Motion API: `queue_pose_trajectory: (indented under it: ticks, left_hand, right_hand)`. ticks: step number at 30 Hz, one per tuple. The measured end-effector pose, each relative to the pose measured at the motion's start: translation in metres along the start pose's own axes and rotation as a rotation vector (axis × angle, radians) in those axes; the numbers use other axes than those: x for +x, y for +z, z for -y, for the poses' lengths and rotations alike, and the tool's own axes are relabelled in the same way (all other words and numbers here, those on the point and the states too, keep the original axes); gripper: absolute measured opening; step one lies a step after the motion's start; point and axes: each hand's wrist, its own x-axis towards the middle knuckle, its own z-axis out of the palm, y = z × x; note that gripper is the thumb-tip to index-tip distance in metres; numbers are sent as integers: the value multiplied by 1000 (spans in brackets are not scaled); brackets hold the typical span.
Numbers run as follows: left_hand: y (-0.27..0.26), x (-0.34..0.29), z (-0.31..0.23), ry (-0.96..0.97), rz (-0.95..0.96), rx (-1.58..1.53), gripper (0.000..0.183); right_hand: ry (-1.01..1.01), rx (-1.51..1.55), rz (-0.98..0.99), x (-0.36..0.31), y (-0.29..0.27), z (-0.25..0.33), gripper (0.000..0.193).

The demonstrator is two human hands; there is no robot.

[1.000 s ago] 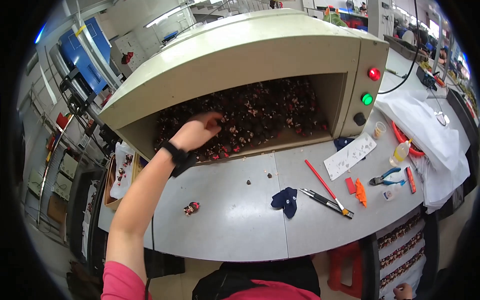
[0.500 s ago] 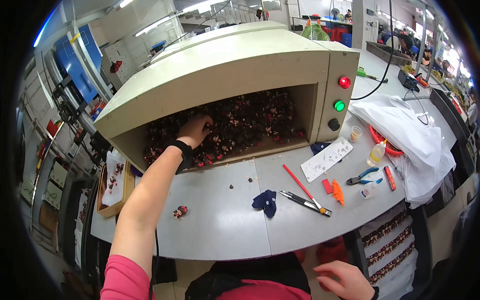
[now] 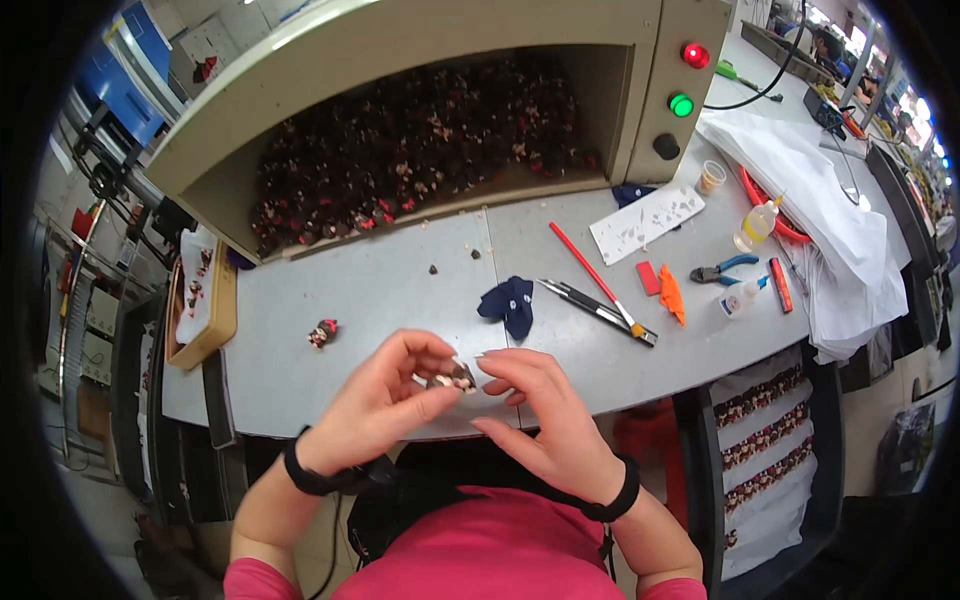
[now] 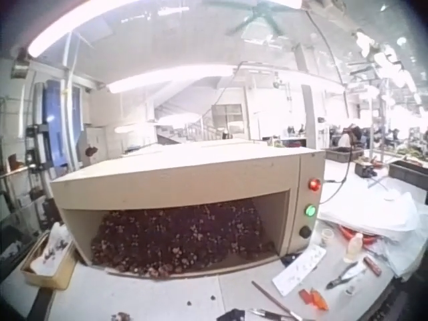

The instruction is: The recorder is assembling small red and brown figurines, applying glue and placing them in a tray.

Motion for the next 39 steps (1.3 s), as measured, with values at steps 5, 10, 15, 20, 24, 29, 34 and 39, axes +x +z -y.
queue_pose_trajectory:
  ticks: [5, 10, 15, 20, 24, 29, 34, 39]
  left_hand:
    - [18, -11, 33, -179, -14, -274, 24]
    - [26, -13, 40, -23, -41, -286, 30]
    - [27, -14, 51, 1, -34, -311, 34]
    - [28, -13, 53, 8, -41, -324, 34]
    - [24, -12, 51, 90, -34, -209, 39]
    - [24, -13, 52, 108, -39, -212, 45]
    - [24, -14, 52, 114, -43, -203, 46]
    - [26, -14, 49, 105, -40, -176, 45]
  right_hand:
    - [92, -109, 116, -8, 0, -14, 40]
    - [166, -65, -16, -21, 8, -24, 35]
    - [118, -165, -17, -17, 9, -23, 37]
    - [120, -131, -18, -19, 10, -25, 35]
    - [117, -134, -40, -20, 11, -26, 34]
    - [97, -150, -52, -21, 12, -29, 35]
    - [50, -165, -37, -22, 11, -29, 36]
    - [-50, -272, -21, -26, 9, -32, 35]
